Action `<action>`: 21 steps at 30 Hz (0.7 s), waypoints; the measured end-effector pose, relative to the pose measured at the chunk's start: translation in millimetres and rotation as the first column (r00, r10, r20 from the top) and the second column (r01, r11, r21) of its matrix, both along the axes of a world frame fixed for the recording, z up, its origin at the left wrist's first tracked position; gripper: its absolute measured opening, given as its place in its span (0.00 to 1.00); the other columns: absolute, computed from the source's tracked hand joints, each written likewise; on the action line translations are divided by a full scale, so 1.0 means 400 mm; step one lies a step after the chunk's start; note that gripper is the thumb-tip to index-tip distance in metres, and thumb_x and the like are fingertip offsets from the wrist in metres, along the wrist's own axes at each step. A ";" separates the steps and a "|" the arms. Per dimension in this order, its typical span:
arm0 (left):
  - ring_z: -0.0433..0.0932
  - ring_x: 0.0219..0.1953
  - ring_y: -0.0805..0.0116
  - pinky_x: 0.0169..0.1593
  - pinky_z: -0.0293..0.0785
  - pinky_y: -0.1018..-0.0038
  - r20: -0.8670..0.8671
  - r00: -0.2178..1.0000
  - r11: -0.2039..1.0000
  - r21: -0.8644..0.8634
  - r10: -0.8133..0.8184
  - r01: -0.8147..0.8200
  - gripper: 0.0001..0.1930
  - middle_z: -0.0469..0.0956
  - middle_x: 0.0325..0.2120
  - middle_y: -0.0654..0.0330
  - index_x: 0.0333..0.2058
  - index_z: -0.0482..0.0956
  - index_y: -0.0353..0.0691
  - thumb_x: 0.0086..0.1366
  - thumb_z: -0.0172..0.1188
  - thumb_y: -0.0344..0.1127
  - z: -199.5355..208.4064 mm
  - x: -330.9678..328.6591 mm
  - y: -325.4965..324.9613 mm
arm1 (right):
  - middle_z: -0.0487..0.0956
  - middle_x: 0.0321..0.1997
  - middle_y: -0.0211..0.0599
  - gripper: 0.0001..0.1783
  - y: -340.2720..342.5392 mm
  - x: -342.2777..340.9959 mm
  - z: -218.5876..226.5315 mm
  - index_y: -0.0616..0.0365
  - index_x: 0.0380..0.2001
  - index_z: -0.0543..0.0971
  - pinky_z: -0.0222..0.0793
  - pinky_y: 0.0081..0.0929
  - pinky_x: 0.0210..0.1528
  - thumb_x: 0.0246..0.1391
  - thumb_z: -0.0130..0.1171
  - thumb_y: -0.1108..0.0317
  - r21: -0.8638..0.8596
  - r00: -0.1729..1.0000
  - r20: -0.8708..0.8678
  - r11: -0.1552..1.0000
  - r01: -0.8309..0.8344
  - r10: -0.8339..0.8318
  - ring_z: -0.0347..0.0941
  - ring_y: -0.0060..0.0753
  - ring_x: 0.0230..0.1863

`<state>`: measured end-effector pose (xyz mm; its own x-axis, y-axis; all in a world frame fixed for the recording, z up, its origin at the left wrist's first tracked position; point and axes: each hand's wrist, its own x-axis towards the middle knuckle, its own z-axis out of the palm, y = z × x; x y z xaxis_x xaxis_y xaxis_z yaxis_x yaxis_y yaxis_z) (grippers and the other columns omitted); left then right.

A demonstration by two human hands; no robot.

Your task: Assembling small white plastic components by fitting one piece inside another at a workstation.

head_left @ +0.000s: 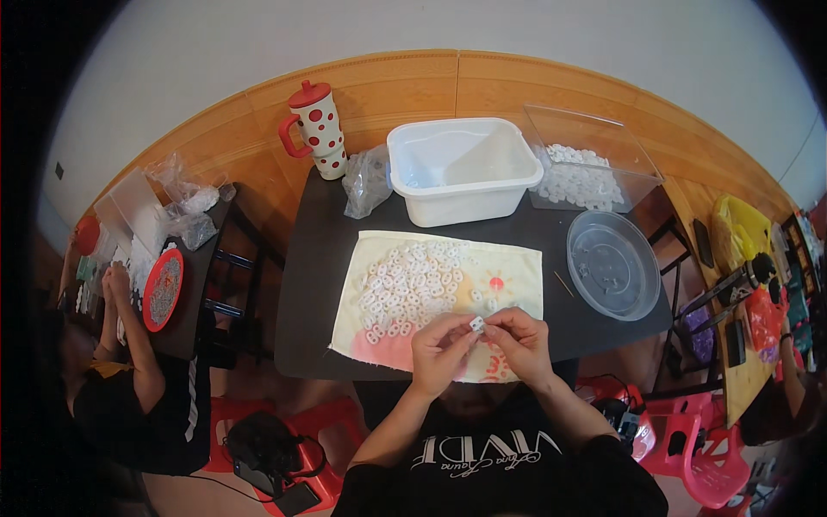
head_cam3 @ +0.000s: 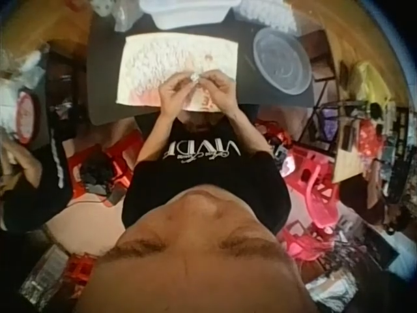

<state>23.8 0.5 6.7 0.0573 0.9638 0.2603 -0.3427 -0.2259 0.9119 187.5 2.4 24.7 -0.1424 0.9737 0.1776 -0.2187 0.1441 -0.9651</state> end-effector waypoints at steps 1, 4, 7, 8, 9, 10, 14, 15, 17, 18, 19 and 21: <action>0.76 0.34 0.78 0.36 0.71 0.83 0.000 1.000 1.000 -0.001 0.001 -0.001 0.14 0.78 0.36 0.62 0.46 0.80 0.31 0.61 0.61 0.17 -0.001 0.000 -0.001 | 0.81 0.35 0.31 0.06 0.005 0.007 0.002 0.64 0.41 0.78 0.72 0.17 0.42 0.60 0.57 0.80 -0.001 1.000 0.000 1.000 -0.001 0.001 0.76 0.17 0.37; 0.76 0.34 0.79 0.37 0.72 0.83 0.028 0.999 0.999 -0.038 -0.029 0.030 0.14 0.78 0.35 0.62 0.46 0.80 0.31 0.60 0.61 0.17 -0.005 0.000 -0.001 | 0.81 0.35 0.33 0.09 0.033 0.028 0.021 0.66 0.40 0.79 0.72 0.19 0.40 0.56 0.58 0.84 0.165 0.986 0.162 0.986 0.003 -0.030 0.76 0.20 0.37; 0.76 0.34 0.79 0.38 0.73 0.82 0.023 0.998 0.992 -0.107 -0.062 0.064 0.15 0.78 0.35 0.62 0.47 0.79 0.31 0.60 0.61 0.16 -0.010 0.002 0.000 | 0.80 0.33 0.35 0.09 0.053 0.041 0.048 0.66 0.38 0.80 0.70 0.20 0.38 0.53 0.59 0.86 0.323 0.954 0.295 0.945 -0.056 -0.045 0.75 0.24 0.36; 0.77 0.34 0.78 0.38 0.73 0.82 -0.011 0.998 0.994 -0.099 -0.054 0.053 0.15 0.78 0.35 0.62 0.47 0.79 0.31 0.60 0.60 0.16 -0.013 0.002 0.000 | 0.79 0.32 0.37 0.09 0.058 0.046 0.051 0.65 0.37 0.80 0.70 0.21 0.38 0.53 0.59 0.85 0.354 0.937 0.347 0.930 -0.102 -0.029 0.75 0.26 0.35; 0.77 0.34 0.78 0.39 0.74 0.82 -0.046 0.998 0.995 -0.091 -0.046 0.042 0.15 0.78 0.35 0.62 0.47 0.78 0.31 0.60 0.60 0.16 -0.016 0.003 0.001 | 0.78 0.32 0.38 0.08 0.060 0.049 0.052 0.65 0.37 0.79 0.70 0.21 0.37 0.53 0.59 0.85 0.382 0.917 0.399 0.912 -0.151 -0.016 0.76 0.28 0.34; 0.77 0.34 0.78 0.39 0.74 0.82 -0.045 0.998 0.995 -0.091 -0.044 0.040 0.15 0.78 0.35 0.62 0.47 0.78 0.31 0.60 0.60 0.16 -0.020 0.004 0.003 | 0.78 0.32 0.38 0.08 0.060 0.053 0.050 0.65 0.37 0.79 0.70 0.21 0.37 0.53 0.59 0.85 0.382 0.917 0.399 0.912 -0.152 -0.014 0.76 0.28 0.34; 0.76 0.32 0.79 0.35 0.73 0.82 -0.193 0.981 0.999 -0.030 0.017 -0.023 0.13 0.78 0.32 0.63 0.43 0.79 0.31 0.59 0.61 0.16 -0.016 0.018 0.005 | 0.78 0.31 0.40 0.09 0.055 0.067 0.024 0.65 0.36 0.79 0.70 0.24 0.36 0.51 0.59 0.85 0.281 0.904 0.427 0.944 -0.172 0.037 0.76 0.32 0.33; 0.74 0.29 0.80 0.33 0.71 0.83 -0.290 0.955 0.998 0.011 0.056 -0.055 0.12 0.78 0.30 0.64 0.42 0.80 0.32 0.59 0.61 0.16 -0.007 0.022 0.004 | 0.78 0.31 0.40 0.09 0.055 0.070 0.018 0.64 0.35 0.79 0.70 0.24 0.36 0.51 0.59 0.85 0.276 0.905 0.423 0.946 -0.168 0.038 0.76 0.33 0.32; 0.75 0.29 0.80 0.33 0.71 0.82 -0.358 0.930 0.996 0.052 0.083 -0.069 0.12 0.77 0.29 0.63 0.41 0.80 0.32 0.58 0.61 0.16 0.013 0.026 0.003 | 0.78 0.31 0.40 0.08 0.054 0.072 0.018 0.64 0.35 0.79 0.70 0.24 0.36 0.50 0.59 0.85 0.287 0.894 0.448 0.943 -0.167 0.022 0.76 0.34 0.32; 0.75 0.28 0.79 0.33 0.71 0.82 -0.421 0.900 0.992 0.096 0.115 -0.081 0.12 0.77 0.29 0.61 0.40 0.80 0.32 0.57 0.62 0.16 0.018 0.028 0.003 | 0.78 0.31 0.40 0.08 0.054 0.072 0.018 0.64 0.34 0.78 0.70 0.25 0.36 0.50 0.59 0.85 0.301 0.881 0.473 0.938 -0.169 0.007 0.76 0.35 0.32; 0.75 0.28 0.79 0.33 0.71 0.82 -0.423 0.899 0.992 0.095 0.113 -0.080 0.12 0.77 0.29 0.61 0.40 0.80 0.32 0.57 0.62 0.16 0.017 0.028 0.004 | 0.78 0.31 0.40 0.08 0.055 0.072 0.020 0.64 0.34 0.78 0.70 0.25 0.36 0.50 0.59 0.85 0.300 0.881 0.472 0.939 -0.168 0.007 0.76 0.35 0.32; 0.77 0.28 0.75 0.33 0.72 0.80 -0.464 0.875 0.986 0.150 0.138 -0.076 0.11 0.78 0.29 0.58 0.39 0.80 0.32 0.56 0.61 0.16 0.011 0.027 0.006 | 0.77 0.31 0.40 0.08 0.055 0.073 0.022 0.63 0.33 0.78 0.70 0.26 0.35 0.49 0.59 0.85 0.321 0.865 0.502 0.928 -0.187 0.001 0.76 0.36 0.32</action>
